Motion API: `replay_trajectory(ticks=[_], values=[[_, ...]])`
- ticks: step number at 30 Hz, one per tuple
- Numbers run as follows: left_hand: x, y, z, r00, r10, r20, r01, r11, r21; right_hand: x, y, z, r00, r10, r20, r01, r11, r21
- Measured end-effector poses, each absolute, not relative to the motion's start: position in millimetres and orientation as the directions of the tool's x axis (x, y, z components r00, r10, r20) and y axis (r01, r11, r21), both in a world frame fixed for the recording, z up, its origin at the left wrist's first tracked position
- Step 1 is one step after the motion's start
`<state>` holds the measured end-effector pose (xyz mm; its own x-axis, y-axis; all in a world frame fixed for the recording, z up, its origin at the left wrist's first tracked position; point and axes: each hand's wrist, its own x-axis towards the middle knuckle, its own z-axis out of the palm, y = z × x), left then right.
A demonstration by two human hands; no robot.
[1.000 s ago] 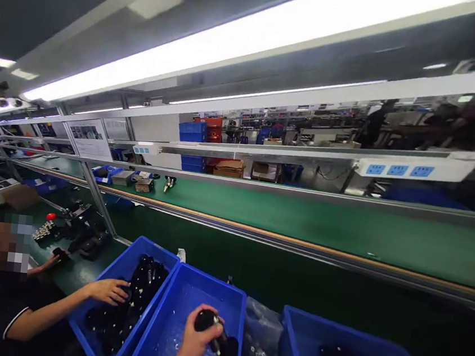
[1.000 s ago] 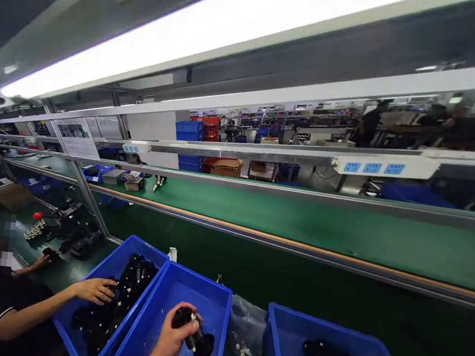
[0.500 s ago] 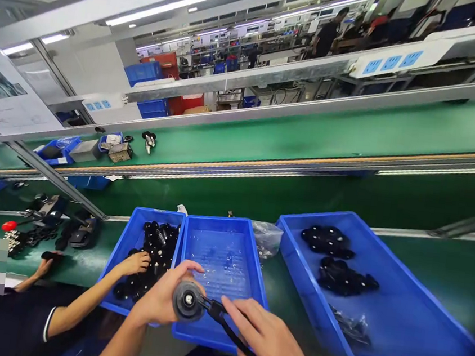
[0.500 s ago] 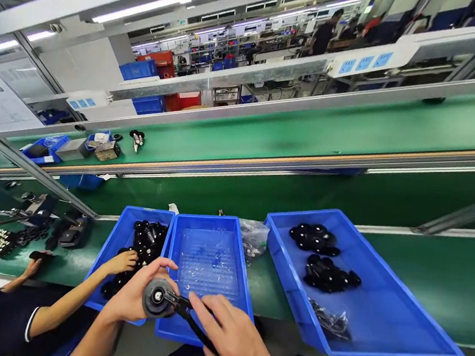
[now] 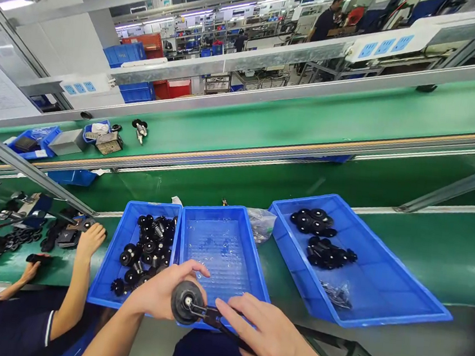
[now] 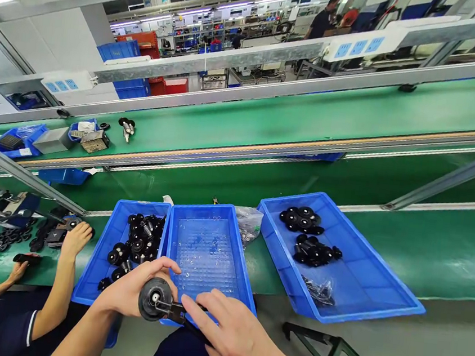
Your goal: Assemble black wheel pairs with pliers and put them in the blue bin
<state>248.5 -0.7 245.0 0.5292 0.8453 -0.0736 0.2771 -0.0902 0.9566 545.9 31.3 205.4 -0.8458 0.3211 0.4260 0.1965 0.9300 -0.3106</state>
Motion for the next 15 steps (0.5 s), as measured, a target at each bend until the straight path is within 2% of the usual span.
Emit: replay_trajectory(ticks=[8,15], values=[[246,10,248,0.563,0.825,-0.048,0.333,-0.173,0.927,543,33,205,-0.842,0.36,0.402,0.2,0.9,-0.387],[249,16,254,0.561,0.827,-0.014,0.357,-0.227,0.906,542,29,207,-0.845,0.4,0.356,0.249,0.882,-0.401]])
